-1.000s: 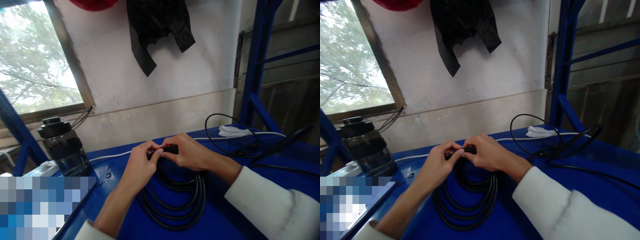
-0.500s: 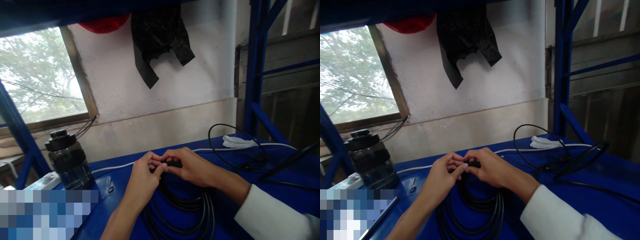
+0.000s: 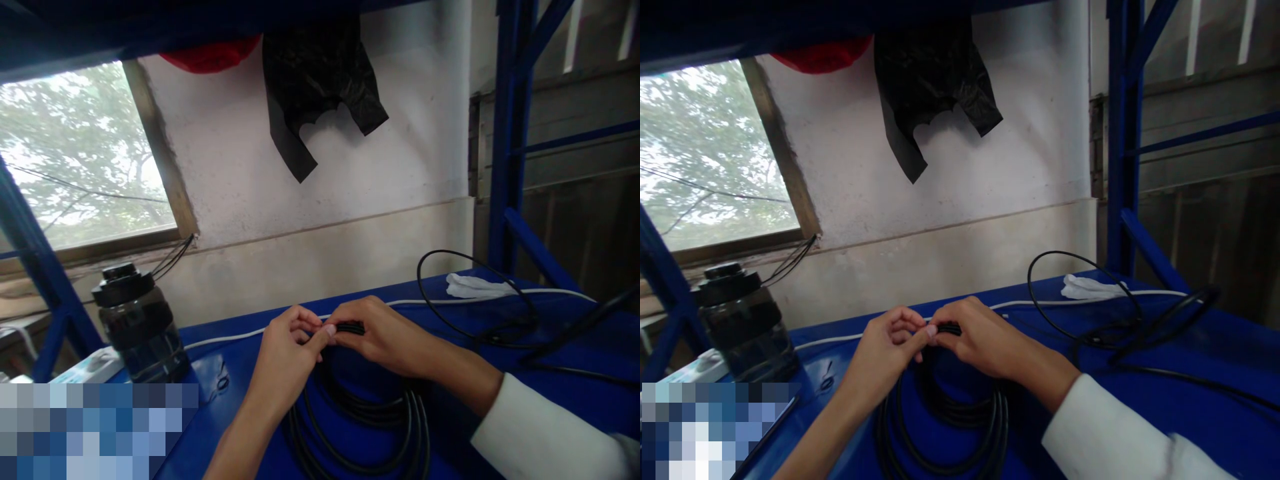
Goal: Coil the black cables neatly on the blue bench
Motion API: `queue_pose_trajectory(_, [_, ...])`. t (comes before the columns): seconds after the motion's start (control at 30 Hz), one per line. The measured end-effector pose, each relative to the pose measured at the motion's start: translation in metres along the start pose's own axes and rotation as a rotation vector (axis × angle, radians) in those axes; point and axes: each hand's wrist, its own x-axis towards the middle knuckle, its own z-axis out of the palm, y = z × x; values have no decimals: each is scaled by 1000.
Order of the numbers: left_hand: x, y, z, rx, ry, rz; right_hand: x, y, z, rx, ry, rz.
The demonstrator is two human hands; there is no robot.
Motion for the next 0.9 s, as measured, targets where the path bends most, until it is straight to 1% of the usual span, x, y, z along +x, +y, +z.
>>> queue_pose_trajectory(0.1, [-3, 5, 1, 30, -11, 12, 0, 0, 0, -19, 12, 10])
queue_pose_trajectory(0.23, [-5, 9, 0, 35, 1, -5, 1, 1, 1, 11, 39, 31])
queue_pose_trajectory(0.33, [-3, 9, -1, -24, -14, -26, 3, 5, -3, 64, 56, 81])
queue_pose_trajectory(0.47, [0, 8, 0, -146, -62, -83, 5, 16, -15, 166, 119, 164])
queue_pose_trajectory(0.5, [-1, 9, 0, -151, -40, -80, 4, 19, -19, 189, 135, 189])
queue_pose_trajectory(0.53, [-3, 11, -1, -129, 11, -50, 4, 21, -22, 209, 150, 215])
queue_pose_trajectory(0.57, [-6, 13, -2, -72, 82, 14, 4, 23, -25, 226, 164, 241])
queue_pose_trajectory(0.6, [-11, 16, -3, 11, 165, 110, 3, 25, -27, 241, 177, 265])
queue_pose_trajectory(0.63, [-17, 19, -4, 121, 237, 229, 3, 27, -28, 257, 187, 287])
queue_pose_trajectory(0.67, [-24, 20, -5, 245, 266, 359, 3, 28, -28, 271, 195, 308])
queue_pose_trajectory(0.7, [-31, 20, -5, 359, 258, 480, 2, 28, -28, 286, 197, 325])
queue_pose_trajectory(0.73, [-37, 19, -3, 455, 213, 596, 2, 29, -27, 301, 198, 335])
queue_pose_trajectory(0.8, [-44, 10, 6, 557, 112, 840, 3, 29, -25, 318, 203, 337])
queue_pose_trajectory(0.83, [-46, 3, 13, 559, 164, 944, 3, 29, -25, 320, 211, 333])
queue_pose_trajectory(0.87, [-46, -5, 21, 568, 239, 1042, 4, 30, -24, 319, 219, 329])
queue_pose_trajectory(0.9, [-45, -13, 29, 606, 254, 1096, 4, 30, -24, 317, 225, 326])
